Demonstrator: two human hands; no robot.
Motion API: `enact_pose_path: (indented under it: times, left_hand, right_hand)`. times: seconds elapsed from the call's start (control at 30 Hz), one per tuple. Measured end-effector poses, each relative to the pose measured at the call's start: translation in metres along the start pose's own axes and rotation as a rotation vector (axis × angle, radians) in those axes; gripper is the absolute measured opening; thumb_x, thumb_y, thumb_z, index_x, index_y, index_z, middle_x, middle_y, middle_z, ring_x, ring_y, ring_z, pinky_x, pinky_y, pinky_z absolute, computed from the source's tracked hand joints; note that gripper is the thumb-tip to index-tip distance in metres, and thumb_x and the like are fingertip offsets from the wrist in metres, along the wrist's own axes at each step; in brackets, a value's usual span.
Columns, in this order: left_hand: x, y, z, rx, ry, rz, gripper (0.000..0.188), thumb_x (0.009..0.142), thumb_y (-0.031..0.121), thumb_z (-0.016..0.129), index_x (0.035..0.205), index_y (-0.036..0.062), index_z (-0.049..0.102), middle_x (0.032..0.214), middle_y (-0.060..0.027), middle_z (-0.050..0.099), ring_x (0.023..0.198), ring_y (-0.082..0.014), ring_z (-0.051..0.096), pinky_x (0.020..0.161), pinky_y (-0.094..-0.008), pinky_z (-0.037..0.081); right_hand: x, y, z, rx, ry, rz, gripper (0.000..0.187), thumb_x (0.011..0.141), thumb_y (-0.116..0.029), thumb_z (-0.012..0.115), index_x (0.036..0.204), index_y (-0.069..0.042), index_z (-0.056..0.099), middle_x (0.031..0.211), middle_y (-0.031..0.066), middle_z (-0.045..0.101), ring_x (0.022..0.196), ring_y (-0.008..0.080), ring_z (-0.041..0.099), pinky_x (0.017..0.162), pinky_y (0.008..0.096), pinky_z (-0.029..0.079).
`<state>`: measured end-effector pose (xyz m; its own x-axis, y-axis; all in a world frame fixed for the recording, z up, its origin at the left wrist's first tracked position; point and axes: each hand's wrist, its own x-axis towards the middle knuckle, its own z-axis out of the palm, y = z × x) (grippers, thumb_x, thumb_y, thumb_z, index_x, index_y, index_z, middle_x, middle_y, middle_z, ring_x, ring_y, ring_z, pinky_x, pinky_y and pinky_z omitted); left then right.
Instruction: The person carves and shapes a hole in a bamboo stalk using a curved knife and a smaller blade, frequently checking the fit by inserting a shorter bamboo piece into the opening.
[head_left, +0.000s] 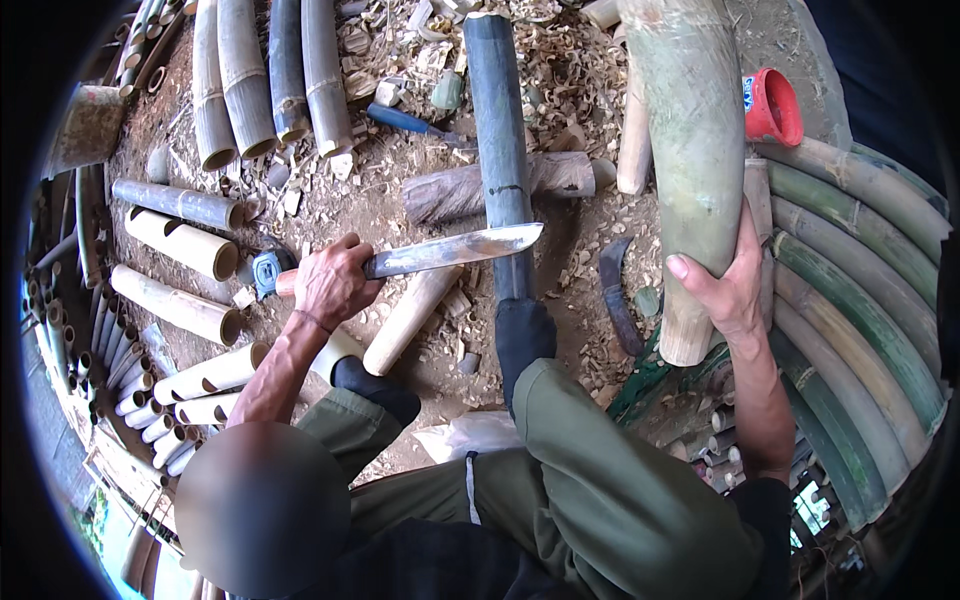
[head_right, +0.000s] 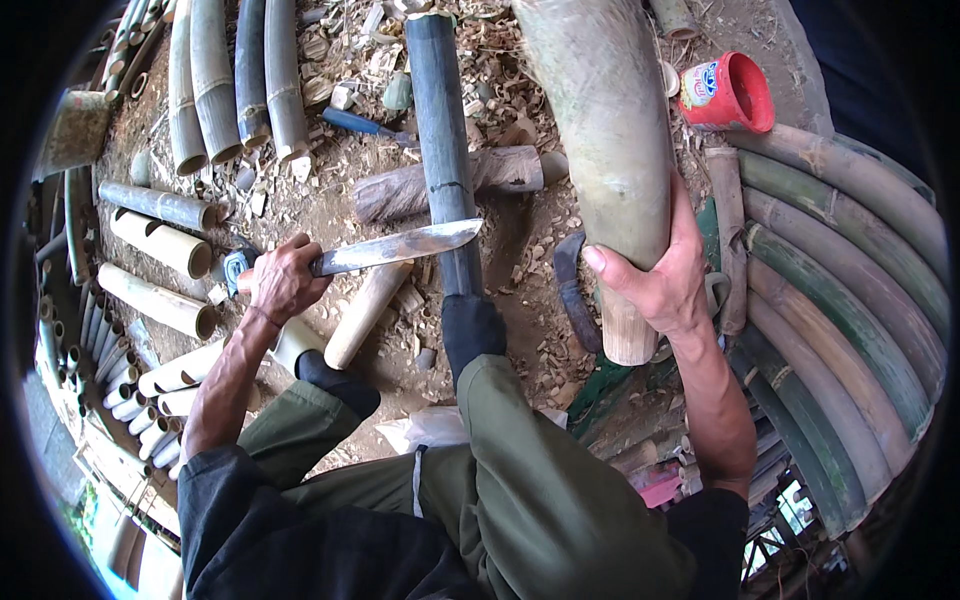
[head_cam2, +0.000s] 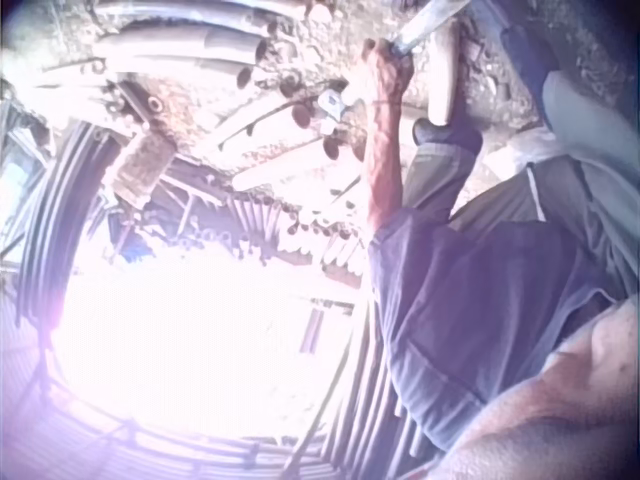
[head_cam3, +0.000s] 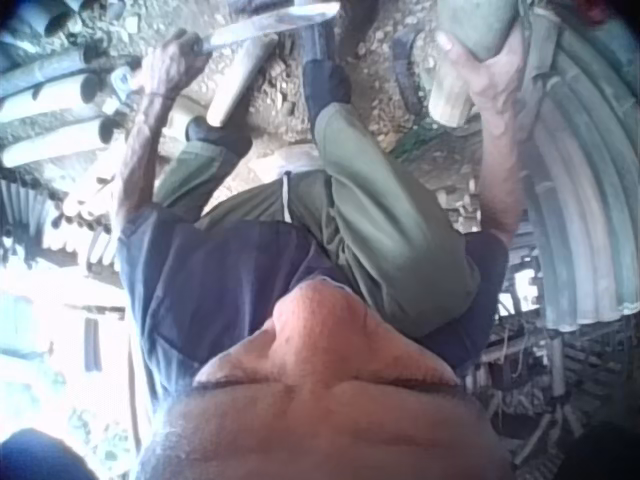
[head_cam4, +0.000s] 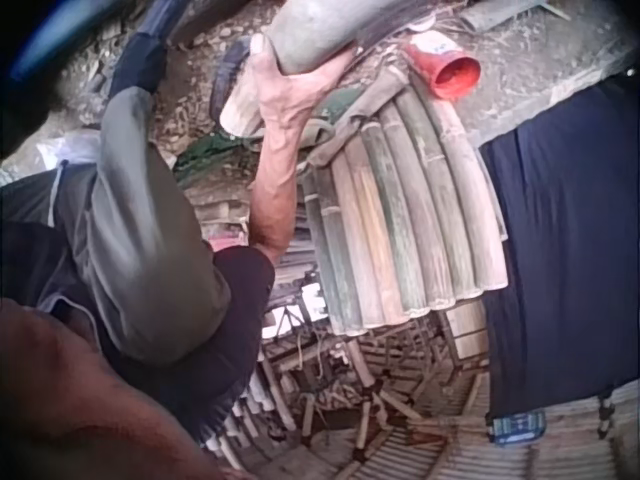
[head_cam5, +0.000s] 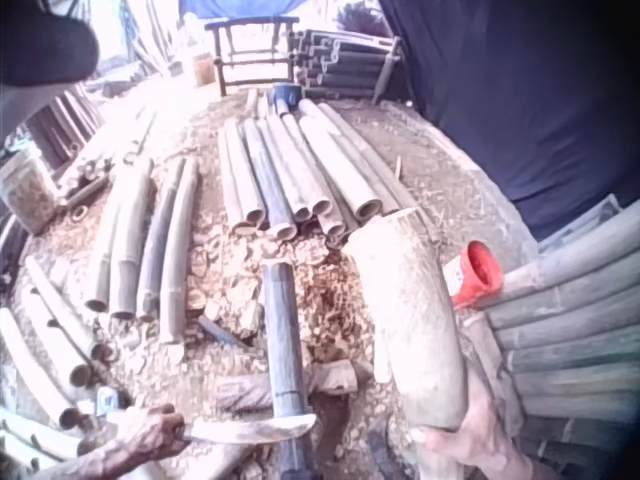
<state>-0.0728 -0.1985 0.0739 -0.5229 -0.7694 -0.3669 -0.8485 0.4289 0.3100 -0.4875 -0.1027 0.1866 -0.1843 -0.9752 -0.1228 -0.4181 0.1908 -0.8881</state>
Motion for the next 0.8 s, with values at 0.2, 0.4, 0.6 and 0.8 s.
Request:
enact_pose_path:
  times: [0.2,0.4,0.6,0.8]
  left_hand:
    - [0.002,0.004,0.001,0.02,-0.046,0.02,0.022,0.071,0.028,0.073,0.079,0.0084,0.065,0.082,-0.0102,0.061,0.071,-0.0336,0.065,0.063,-0.0453,0.052]
    - [0.004,0.003,0.001,0.013,-0.058,0.006,0.022,0.071,0.028,0.073,0.078,0.0084,0.065,0.082,-0.0097,0.061,0.071,-0.0331,0.066,0.064,-0.0457,0.052]
    - [0.005,0.001,0.003,0.026,-0.07,0.006,0.023,0.071,0.029,0.073,0.078,0.0086,0.066,0.082,-0.0095,0.061,0.072,-0.033,0.065,0.064,-0.0458,0.052]
    - [0.019,-0.01,0.009,0.052,-0.173,0.039,0.024,0.073,0.032,0.07,0.079,0.0087,0.07,0.076,-0.0129,0.067,0.071,-0.0334,0.067,0.064,-0.0444,0.053]
  right_hand:
    - [0.003,-0.004,0.0,0.038,-0.106,-0.021,0.087,0.07,-0.025,0.079,0.14,0.005,0.036,0.126,0.0173,0.054,0.114,0.0242,0.054,0.101,0.0362,0.041]
    - [0.006,-0.01,0.001,0.058,-0.129,0.002,0.087,0.071,-0.026,0.078,0.14,0.005,0.036,0.127,0.0172,0.053,0.115,0.024,0.054,0.101,0.0361,0.041]
    - [0.008,-0.01,0.006,0.103,-0.147,0.019,0.087,0.07,-0.023,0.079,0.14,0.005,0.036,0.127,0.0165,0.053,0.115,0.0237,0.054,0.101,0.0356,0.041]
    - [0.005,-0.007,0.027,-0.181,-0.233,-0.335,0.09,0.064,-0.022,0.085,0.14,0.001,0.043,0.123,0.0191,0.061,0.106,0.0314,0.065,0.094,0.0386,0.054]
